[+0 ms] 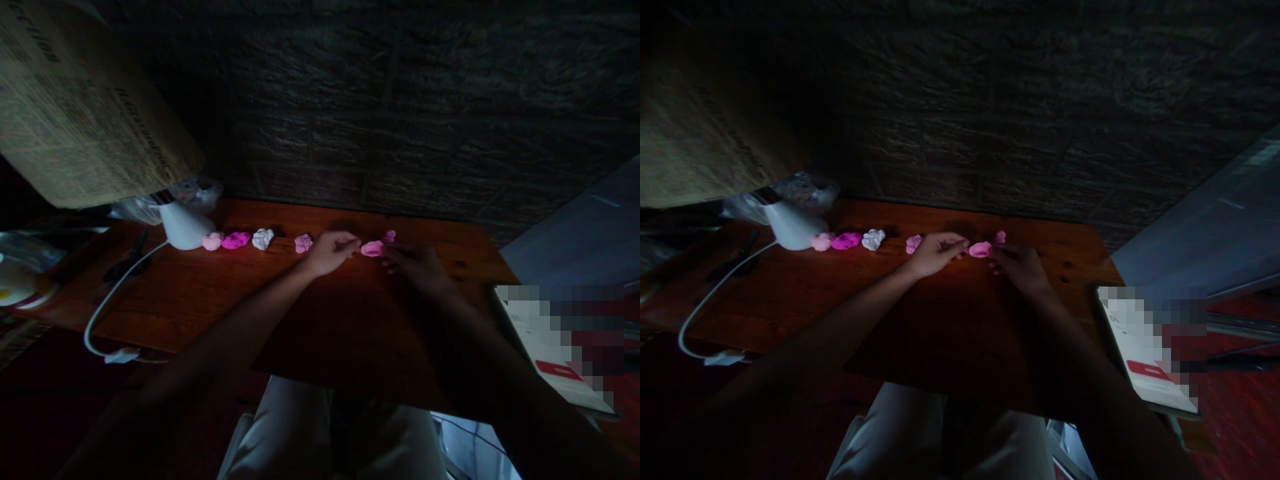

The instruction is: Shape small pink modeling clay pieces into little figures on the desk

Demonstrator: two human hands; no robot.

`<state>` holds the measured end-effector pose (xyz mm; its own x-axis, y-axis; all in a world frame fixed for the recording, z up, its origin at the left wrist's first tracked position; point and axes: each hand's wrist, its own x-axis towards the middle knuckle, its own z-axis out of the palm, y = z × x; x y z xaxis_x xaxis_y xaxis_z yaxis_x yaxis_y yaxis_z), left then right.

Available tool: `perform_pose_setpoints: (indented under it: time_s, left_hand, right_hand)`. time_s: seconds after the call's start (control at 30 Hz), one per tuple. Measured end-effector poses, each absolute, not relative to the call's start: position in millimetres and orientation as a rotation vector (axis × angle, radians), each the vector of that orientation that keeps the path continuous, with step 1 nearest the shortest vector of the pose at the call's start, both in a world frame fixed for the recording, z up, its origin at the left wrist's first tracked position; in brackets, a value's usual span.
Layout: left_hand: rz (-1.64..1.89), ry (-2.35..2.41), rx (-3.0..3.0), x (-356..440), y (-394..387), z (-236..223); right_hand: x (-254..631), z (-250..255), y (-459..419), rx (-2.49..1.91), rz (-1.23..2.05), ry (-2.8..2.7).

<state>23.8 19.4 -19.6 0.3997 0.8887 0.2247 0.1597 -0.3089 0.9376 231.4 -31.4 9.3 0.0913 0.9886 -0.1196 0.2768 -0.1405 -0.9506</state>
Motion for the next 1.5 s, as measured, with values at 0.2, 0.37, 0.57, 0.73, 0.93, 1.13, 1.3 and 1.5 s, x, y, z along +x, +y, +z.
perform_pose_setpoints:
  time_s: [0.2, 0.37, 0.57, 0.73, 0.93, 1.13, 1.3, 1.5]
  left_hand:
    - [1.000, 0.905, 1.806, 24.4, 17.9, -20.5]
    - [1.008, 0.860, 1.783, 25.1, 20.7, -25.6]
    - [1.013, 0.859, 1.837, 24.1, 21.2, -27.1]
    - [0.925, 0.927, 2.072, 23.5, 17.4, -22.9]
    - [0.894, 1.014, 2.113, 23.1, 16.5, -21.7]
    - [0.880, 1.020, 2.110, 23.1, 17.0, -21.3]
    - [0.887, 1.021, 2.101, 22.9, 16.1, -20.3]
    - [0.910, 1.036, 2.076, 23.8, 16.2, -19.6]
  right_hand:
    - [231.3, 9.3, -30.6, -1.579, 1.084, -1.306]
    - [227.6, 12.2, -31.7, -1.633, 1.059, -1.319]
    - [224.4, 15.9, -32.3, -1.665, 1.054, -1.295]
    - [225.9, 16.8, -32.7, -1.706, 1.049, -1.364]
    - [239.5, 8.4, -32.3, -1.648, 0.930, -1.524]
    - [245.9, 3.4, -32.7, -1.544, 0.893, -1.657]
    - [243.3, 5.4, -33.9, -1.597, 0.789, -1.735]
    - [236.2, 8.6, -33.9, -1.653, 0.546, -1.899]
